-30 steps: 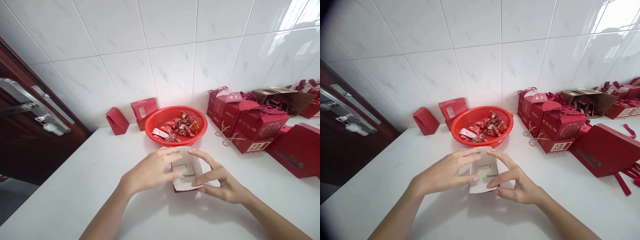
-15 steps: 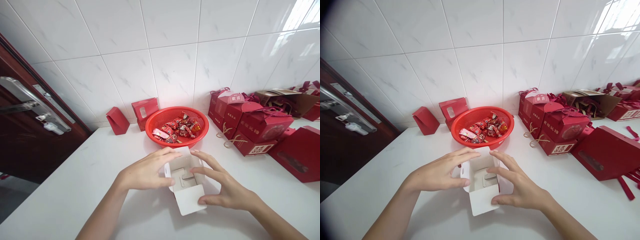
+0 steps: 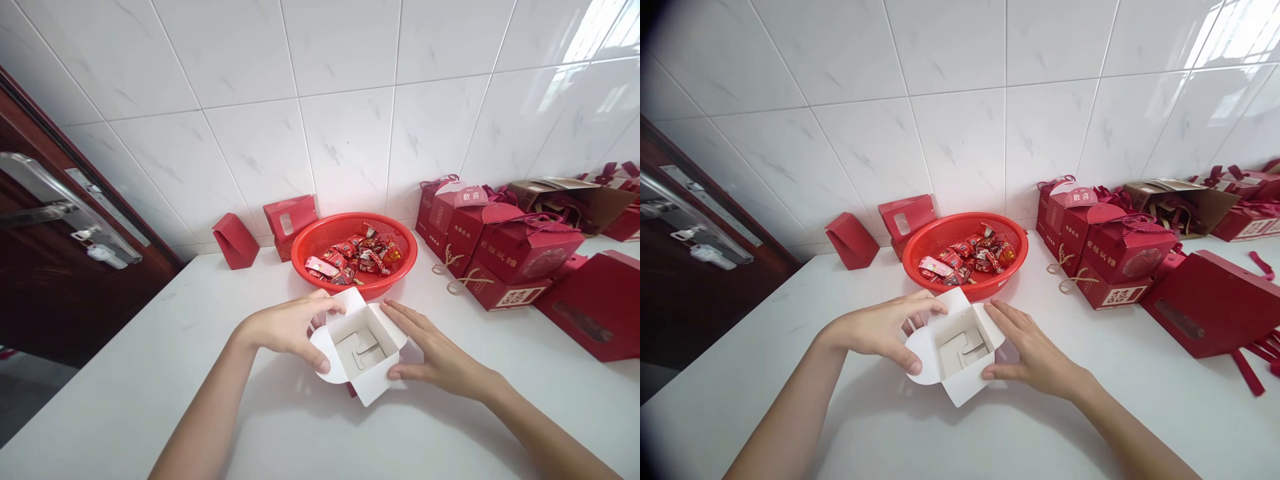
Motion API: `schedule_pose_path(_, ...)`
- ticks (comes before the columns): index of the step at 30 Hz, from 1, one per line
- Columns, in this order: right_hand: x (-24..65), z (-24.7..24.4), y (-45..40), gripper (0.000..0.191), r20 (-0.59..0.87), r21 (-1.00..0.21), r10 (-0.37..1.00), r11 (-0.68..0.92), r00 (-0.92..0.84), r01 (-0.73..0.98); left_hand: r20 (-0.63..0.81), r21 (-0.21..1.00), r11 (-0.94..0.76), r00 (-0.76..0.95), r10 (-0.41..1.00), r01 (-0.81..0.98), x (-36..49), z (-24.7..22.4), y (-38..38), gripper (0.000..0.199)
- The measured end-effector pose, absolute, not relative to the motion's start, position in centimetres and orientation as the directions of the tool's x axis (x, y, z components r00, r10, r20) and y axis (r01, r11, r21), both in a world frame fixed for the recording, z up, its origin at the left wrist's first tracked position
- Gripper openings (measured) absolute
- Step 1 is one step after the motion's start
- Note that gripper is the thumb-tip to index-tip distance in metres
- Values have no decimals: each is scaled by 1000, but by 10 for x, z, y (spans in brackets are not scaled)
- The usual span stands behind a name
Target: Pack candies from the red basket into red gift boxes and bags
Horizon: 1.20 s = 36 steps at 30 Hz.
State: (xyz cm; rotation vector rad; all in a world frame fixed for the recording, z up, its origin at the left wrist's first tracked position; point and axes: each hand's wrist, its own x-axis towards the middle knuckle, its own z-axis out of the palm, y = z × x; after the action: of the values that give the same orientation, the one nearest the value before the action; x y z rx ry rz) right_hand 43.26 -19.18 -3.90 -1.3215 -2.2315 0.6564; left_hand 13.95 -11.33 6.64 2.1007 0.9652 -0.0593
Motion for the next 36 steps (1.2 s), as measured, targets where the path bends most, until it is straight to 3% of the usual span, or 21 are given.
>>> schedule_pose_path(6, 433, -38, -181, 100, 41, -697, 891, 349, -451, 626, -382, 682, -370, 739, 555, 631, 141, 69, -114, 95)
schedule_pose_path(13, 431, -32, -174, 102, 74, -738, 819, 429, -569, 521, -411, 601, -383, 682, 605, 702, 138, 78, -127, 101)
schedule_pose_path(18, 426, -32, -172, 101, 63, -741, 824, 416, -563, 527, -482, 542, -330, 607, 631, 773, 135, 84, -126, 106)
schedule_pose_path(29, 419, -24, -165, 91, 104, -775, 820, 422, -563, 471, -565, 614, -168, 578, 589, 772, 129, 81, -114, 105)
schedule_pose_path(36, 423, -17, -159, 80, 236, -724, 831, 496, -504, 479, -426, 582, -317, 612, 666, 749, 127, 73, -108, 114)
